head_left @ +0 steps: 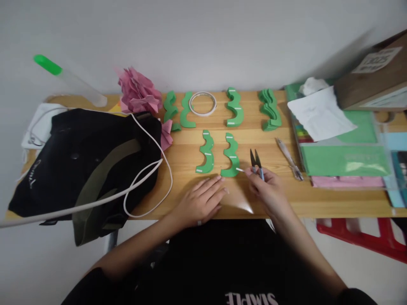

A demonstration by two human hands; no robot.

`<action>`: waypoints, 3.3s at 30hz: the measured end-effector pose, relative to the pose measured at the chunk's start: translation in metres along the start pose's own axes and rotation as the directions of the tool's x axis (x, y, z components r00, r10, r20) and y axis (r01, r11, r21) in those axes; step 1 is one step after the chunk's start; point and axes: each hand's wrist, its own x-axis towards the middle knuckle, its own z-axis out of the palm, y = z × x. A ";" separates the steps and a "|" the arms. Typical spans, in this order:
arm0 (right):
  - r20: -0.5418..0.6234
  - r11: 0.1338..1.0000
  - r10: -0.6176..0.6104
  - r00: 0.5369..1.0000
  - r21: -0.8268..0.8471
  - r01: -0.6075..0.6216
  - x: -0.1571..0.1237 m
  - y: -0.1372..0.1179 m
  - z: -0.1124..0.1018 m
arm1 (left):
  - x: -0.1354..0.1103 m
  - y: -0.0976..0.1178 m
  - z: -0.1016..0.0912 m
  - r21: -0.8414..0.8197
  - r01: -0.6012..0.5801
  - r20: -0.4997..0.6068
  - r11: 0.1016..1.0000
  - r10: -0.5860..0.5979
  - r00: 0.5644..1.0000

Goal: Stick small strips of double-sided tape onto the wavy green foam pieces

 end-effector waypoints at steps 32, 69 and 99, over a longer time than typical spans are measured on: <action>0.050 0.767 -0.175 0.983 -0.620 0.168 0.009 0.012 0.022 | 0.001 0.001 0.007 0.363 -0.077 0.047 0.929 0.064 0.997; 0.057 0.502 -0.183 0.981 -0.853 0.143 0.007 0.008 0.029 | 0.008 0.005 0.006 0.420 -0.092 0.068 0.903 0.069 0.995; 0.286 0.976 -0.026 0.958 -0.200 0.086 -0.017 -0.037 -0.001 | 0.028 0.017 -0.022 -0.591 0.194 0.016 0.783 -0.229 0.973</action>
